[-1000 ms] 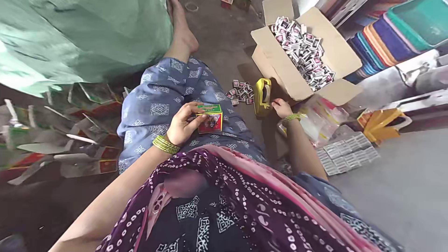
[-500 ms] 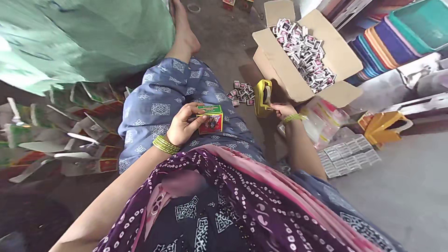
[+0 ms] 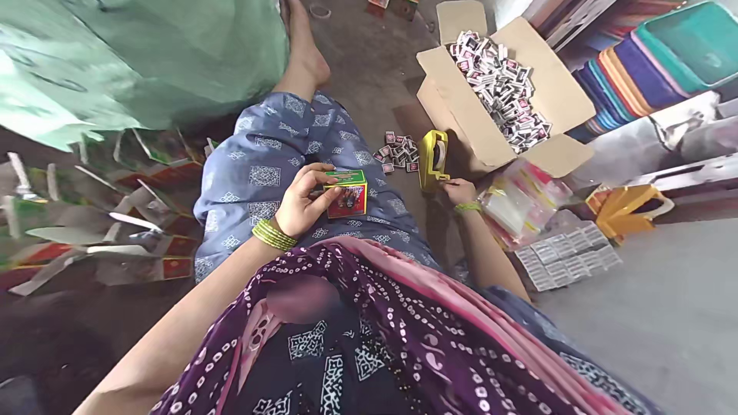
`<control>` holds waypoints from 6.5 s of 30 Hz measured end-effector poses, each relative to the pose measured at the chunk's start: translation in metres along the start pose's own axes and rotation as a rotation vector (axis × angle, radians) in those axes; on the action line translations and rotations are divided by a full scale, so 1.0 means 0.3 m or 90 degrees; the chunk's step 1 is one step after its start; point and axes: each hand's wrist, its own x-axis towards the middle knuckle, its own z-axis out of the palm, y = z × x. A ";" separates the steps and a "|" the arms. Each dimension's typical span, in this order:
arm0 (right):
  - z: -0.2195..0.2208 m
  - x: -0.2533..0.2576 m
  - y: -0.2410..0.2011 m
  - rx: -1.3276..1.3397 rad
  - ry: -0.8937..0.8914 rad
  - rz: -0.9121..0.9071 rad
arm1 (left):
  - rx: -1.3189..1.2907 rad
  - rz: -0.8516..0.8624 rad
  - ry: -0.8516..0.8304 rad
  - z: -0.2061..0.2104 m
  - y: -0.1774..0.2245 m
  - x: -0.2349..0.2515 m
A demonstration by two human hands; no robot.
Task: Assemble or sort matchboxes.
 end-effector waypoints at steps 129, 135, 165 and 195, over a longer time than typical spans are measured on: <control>0.258 0.050 -0.312 -0.319 -0.137 -0.177 | 0.024 -0.216 -0.088 0.001 0.010 0.036; 0.239 0.026 -0.277 -0.248 -0.160 -0.201 | 0.059 -0.213 -0.085 -0.003 0.022 0.040; 0.145 -0.603 -0.615 -0.181 -0.036 -0.921 | 0.228 -0.202 -0.081 0.006 0.034 0.016; 0.149 -0.398 -0.559 0.501 -0.306 -0.577 | -0.048 0.041 -0.057 0.036 0.011 0.010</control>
